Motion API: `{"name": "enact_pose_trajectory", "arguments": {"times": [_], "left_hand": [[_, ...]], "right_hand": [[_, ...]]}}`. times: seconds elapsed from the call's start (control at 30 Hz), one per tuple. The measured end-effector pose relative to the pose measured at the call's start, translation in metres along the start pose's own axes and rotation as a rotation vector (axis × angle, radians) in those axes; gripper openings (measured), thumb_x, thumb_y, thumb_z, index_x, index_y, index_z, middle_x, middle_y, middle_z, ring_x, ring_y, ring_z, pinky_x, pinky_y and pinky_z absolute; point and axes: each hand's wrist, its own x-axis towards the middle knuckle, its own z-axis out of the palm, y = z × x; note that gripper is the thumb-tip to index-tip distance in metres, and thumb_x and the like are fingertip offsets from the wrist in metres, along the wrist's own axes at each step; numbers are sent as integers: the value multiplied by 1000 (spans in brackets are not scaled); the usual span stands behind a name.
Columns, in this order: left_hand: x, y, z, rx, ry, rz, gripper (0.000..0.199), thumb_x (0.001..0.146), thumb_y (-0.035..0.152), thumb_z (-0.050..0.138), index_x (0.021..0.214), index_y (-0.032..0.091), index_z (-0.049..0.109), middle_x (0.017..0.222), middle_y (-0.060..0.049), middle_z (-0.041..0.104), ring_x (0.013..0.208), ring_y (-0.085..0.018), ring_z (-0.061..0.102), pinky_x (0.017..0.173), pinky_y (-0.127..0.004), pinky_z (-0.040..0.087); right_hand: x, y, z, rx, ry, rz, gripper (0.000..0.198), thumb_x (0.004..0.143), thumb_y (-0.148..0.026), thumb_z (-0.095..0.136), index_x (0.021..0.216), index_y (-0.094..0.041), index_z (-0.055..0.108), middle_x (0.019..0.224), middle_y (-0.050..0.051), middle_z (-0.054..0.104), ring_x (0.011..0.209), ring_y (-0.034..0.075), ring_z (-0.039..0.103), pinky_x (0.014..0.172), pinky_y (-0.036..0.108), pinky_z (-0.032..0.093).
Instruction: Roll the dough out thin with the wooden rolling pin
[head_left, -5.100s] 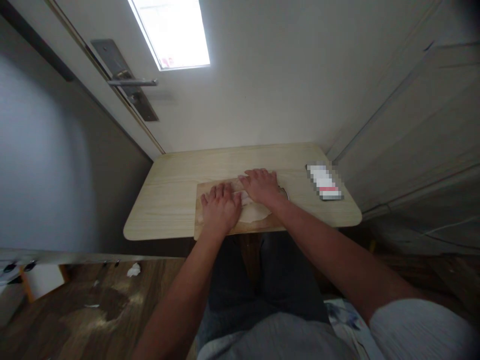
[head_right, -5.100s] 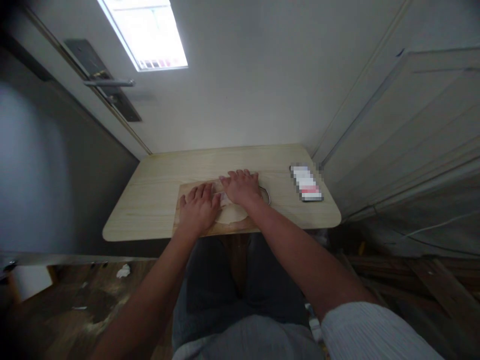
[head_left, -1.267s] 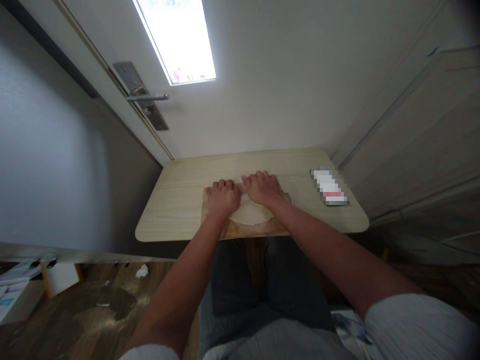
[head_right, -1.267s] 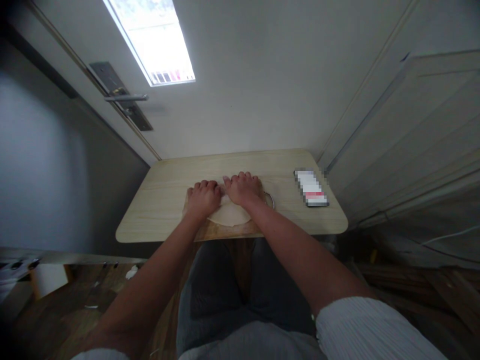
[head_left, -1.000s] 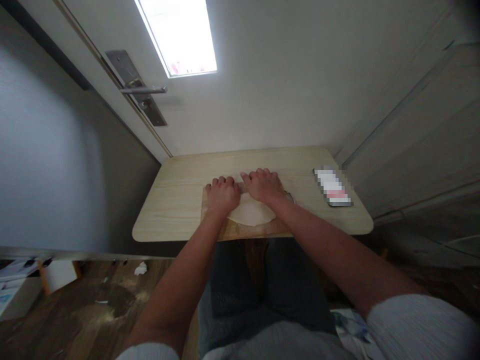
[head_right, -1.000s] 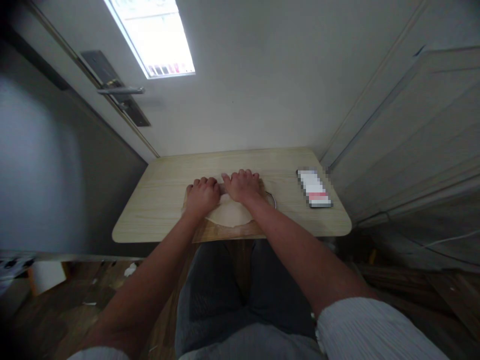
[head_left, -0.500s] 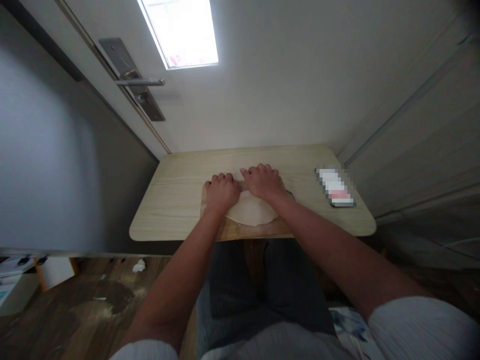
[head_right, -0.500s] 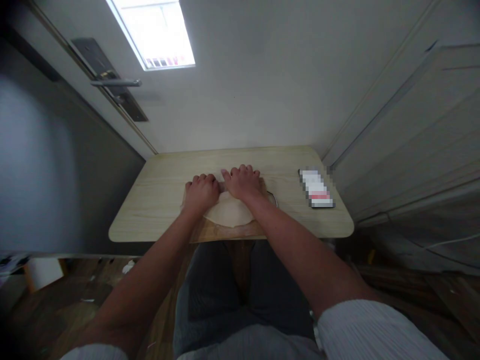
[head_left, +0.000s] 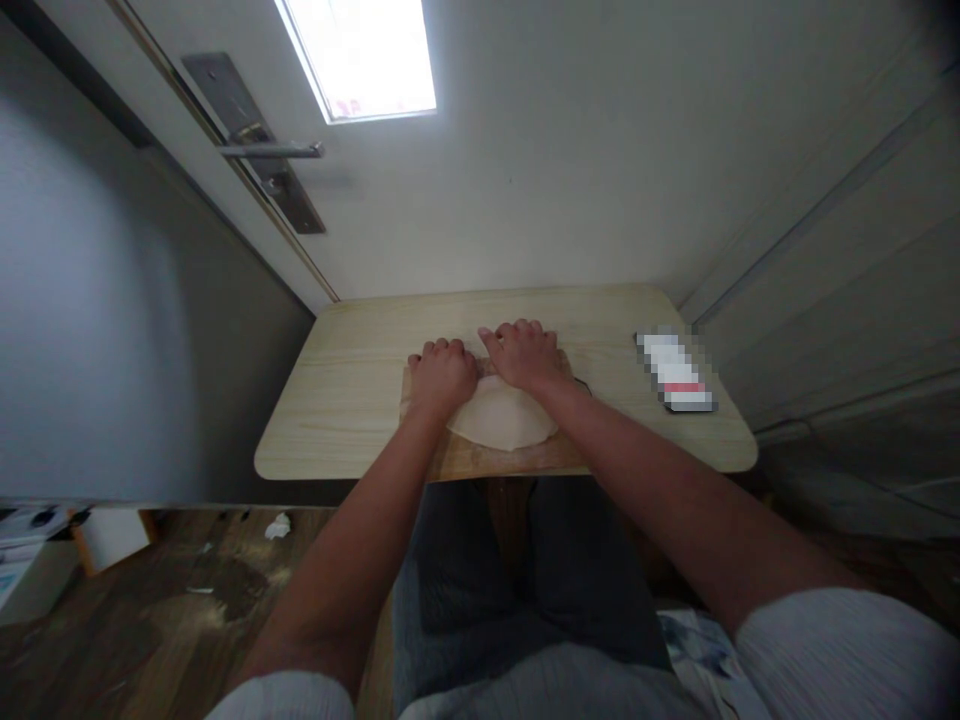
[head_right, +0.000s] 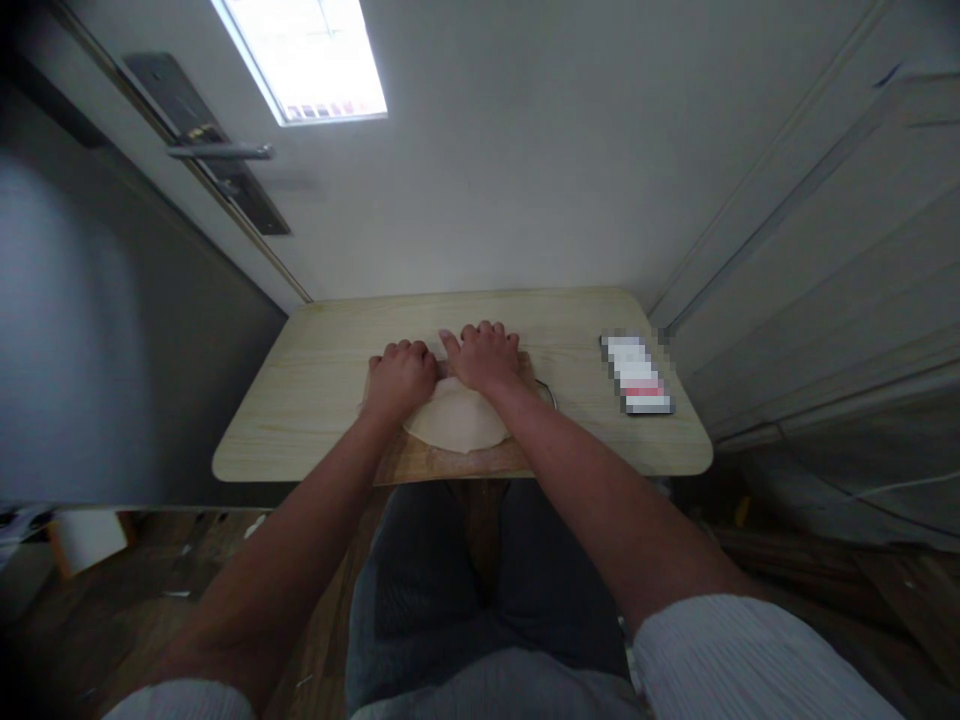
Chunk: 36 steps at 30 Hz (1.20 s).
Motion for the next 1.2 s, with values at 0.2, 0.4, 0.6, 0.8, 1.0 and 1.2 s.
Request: {"name": "enact_pose_trajectory", "arguments": {"times": [0.2,0.4,0.6,0.8,1.0,1.2], "left_hand": [[6,-3,5,-9,40,22,43,98,32,27,109,16,64,112,-18,66,111,-34,56,92,-53,43],[12,-5,9,-27,22,23,45,98,32,25,109,16,66,112,-19,67,111,-34,57,94,-54,41],[20,-7,8,-29,-9,32,45,97,32,27,107,16,68,110,-19,69,108,-34,60,94,-55,41],[27,-6,5,-9,-24,25,47,96,33,28,102,13,70,105,-19,71,102,-34,64,93,-53,42],[31,-6,5,-4,-3,34,45,96,32,28,99,14,69,101,-18,72,99,-33,66,91,-53,43],[30,-6,7,4,10,34,46,97,32,27,99,13,69,101,-18,72,98,-32,66,90,-52,44]], "right_hand": [[8,2,7,21,-1,15,71,100,-63,18,113,-17,70,119,18,64,114,34,53,94,49,37],[14,3,10,42,-23,19,74,100,-65,17,112,-16,71,119,19,64,114,35,53,95,51,38],[20,3,13,30,-12,24,75,100,-65,17,113,-14,70,119,20,64,115,34,53,96,51,37],[25,2,15,29,15,33,74,101,-63,17,110,-13,71,116,20,65,112,33,55,94,48,39],[28,3,18,12,43,26,72,101,-62,19,110,-12,71,116,20,65,111,34,55,92,49,41],[26,3,18,15,52,31,69,102,-60,22,110,-12,70,114,21,65,110,33,55,92,48,40]]}}
